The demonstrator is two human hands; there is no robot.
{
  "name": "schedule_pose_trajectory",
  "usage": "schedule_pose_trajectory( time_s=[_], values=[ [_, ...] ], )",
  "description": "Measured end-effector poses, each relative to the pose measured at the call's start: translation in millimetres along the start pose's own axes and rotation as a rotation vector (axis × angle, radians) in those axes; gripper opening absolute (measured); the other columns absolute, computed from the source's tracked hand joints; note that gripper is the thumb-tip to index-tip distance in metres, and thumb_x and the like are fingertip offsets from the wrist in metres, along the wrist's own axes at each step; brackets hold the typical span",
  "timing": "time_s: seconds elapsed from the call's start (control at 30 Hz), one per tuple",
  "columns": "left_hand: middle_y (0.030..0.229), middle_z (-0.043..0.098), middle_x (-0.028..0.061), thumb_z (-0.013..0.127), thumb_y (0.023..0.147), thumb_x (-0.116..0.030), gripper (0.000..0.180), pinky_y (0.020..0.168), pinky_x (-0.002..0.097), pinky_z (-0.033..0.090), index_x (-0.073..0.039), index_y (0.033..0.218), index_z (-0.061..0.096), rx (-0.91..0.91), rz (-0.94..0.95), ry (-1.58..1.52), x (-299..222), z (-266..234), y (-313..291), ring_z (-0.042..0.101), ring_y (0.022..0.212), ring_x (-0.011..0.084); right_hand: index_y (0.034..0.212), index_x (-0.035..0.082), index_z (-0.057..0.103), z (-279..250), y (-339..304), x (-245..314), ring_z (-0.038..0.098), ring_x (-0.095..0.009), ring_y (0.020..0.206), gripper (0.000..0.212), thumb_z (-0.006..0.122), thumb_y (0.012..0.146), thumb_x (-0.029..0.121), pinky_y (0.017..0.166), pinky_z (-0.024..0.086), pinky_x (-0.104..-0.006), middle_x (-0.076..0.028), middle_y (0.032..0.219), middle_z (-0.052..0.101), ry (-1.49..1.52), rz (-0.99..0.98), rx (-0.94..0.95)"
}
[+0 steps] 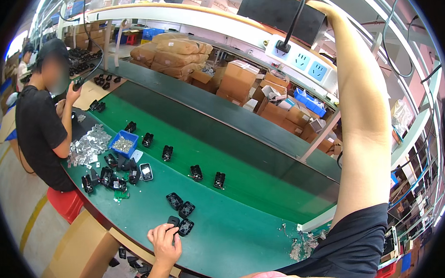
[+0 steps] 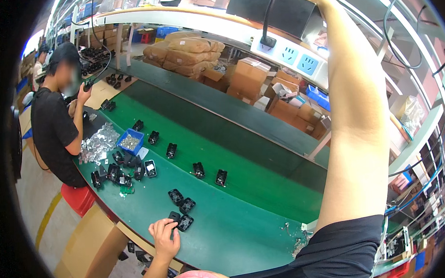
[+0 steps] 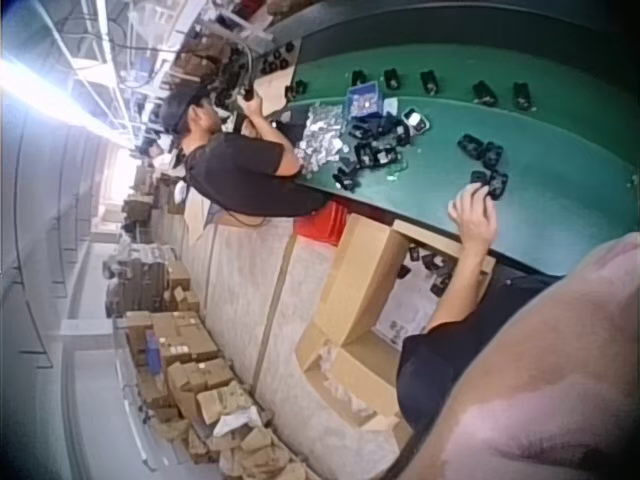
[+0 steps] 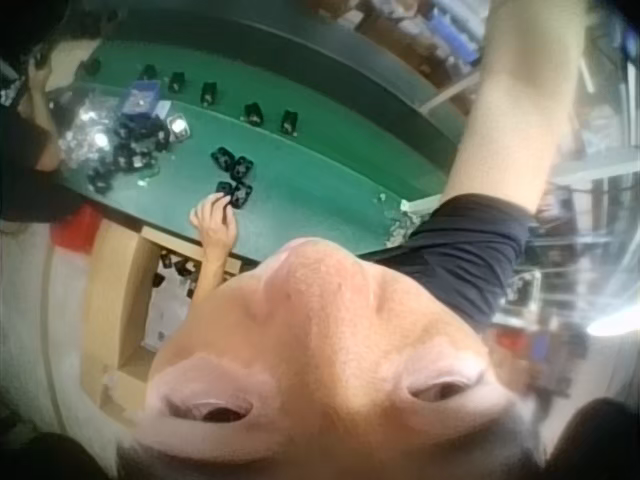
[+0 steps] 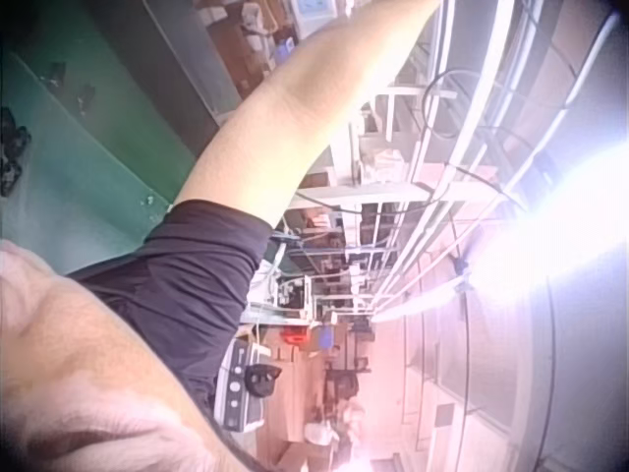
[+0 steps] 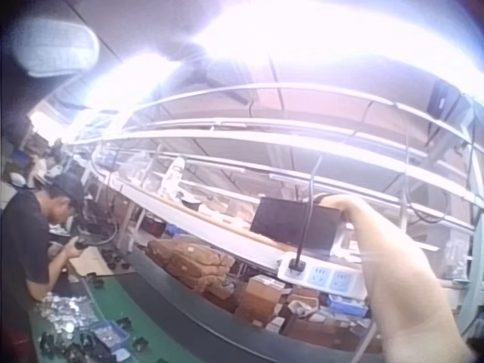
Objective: Assembling small electronic components using a pneumatic tool at an electronics factory assembly line.
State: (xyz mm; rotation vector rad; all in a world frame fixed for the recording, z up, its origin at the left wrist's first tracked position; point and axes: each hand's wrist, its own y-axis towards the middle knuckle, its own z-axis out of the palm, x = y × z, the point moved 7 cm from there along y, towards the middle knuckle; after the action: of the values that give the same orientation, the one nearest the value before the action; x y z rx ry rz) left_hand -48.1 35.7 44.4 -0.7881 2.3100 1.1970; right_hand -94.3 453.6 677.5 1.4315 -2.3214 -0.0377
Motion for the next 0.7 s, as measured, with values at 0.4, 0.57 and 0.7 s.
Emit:
schedule_pose_trajectory(
  time_s=[0.4, 0.57, 0.7],
  values=[
    [0.111, 0.065, 0.0088, 0.068, 0.077, -0.009, 0.026, 0.1, 0.0469, 0.034, -0.009, 0.103, 0.07, -0.011, 0.011, -0.003, -2.7, -0.2, -0.7, 0.059, 0.11, 0.0295, 0.127, 0.007, 0.069, -17.1, -5.8, -0.1, 0.07, -0.021, 0.095, 0.041, 0.078, 0.089, 0.017, 0.074, 0.058, -0.037, -0.009, 0.113, 0.073, 0.152, -0.189, -0.145],
    [0.111, 0.065, 0.0063, 0.069, 0.077, -0.009, 0.027, 0.1, 0.047, 0.034, -0.01, 0.104, 0.07, -0.007, 0.001, -0.005, 1.6, 2.7, -0.7, 0.06, 0.111, 0.0279, 0.129, 0.002, 0.067, -47.3, 27.9, -47.6, 0.069, -0.021, 0.101, 0.047, 0.079, 0.088, 0.021, 0.08, 0.058, -0.0372, -0.014, 0.116, 0.073, 0.341, -0.044, -0.288],
    [0.111, 0.065, 0.0061, 0.069, 0.077, -0.008, 0.027, 0.099, 0.0471, 0.034, -0.01, 0.103, 0.07, -0.027, -0.02, 0.018, -5.6, -2.9, -6.3, 0.06, 0.111, 0.0278, 0.134, 0.0, 0.064, -41.3, 20.1, 4.5, 0.07, -0.019, 0.102, 0.053, 0.078, 0.089, 0.024, 0.079, 0.059, -0.0385, -0.017, 0.115, 0.073, -0.187, -0.214, -0.616]
  ],
)
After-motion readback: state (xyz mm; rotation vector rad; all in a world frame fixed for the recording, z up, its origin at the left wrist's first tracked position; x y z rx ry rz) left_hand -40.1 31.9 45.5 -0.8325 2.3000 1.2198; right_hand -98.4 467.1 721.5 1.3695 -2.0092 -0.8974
